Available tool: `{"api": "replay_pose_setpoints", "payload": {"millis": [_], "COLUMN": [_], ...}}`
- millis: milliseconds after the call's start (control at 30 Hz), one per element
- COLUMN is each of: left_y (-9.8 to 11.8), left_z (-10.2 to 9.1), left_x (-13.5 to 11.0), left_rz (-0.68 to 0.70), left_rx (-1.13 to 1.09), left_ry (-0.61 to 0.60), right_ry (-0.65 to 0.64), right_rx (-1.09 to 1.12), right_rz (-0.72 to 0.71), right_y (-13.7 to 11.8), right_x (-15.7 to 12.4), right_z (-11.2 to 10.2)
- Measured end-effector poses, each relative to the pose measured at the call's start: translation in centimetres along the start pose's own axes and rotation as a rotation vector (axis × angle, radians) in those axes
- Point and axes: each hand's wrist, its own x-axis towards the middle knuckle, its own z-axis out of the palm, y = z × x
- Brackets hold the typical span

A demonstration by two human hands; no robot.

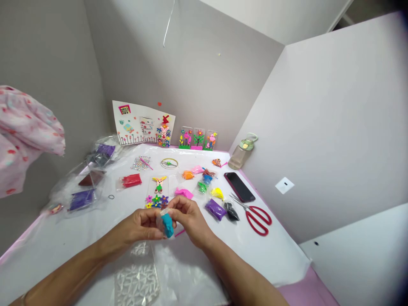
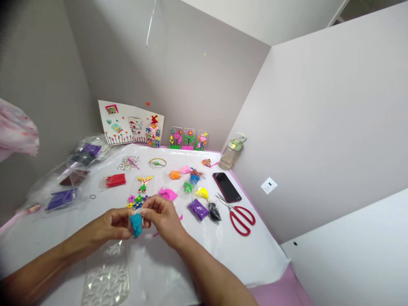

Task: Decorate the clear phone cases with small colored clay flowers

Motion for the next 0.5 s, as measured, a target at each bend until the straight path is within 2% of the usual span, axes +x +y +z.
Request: {"api": "replay_pose_setpoints", "payload": {"millis": [267, 500], "left_y": [-0.3, -0.5], "left_z": [0.2, 1.1], "left_x": [-0.4, 0.3], "left_rz": [-0.052, 0.028], "left_rx": [0.008, -0.187], "left_ry": [-0.060, 0.090], "right_ry": [-0.047, 0.027], "right_rx": [-0.007, -0.010], "right_rz": [-0.010, -0.034], "right_y": [-0.5, -0.3], "right_x": [-0.3, 0.2], "right_z": [0.1, -0.2]}}
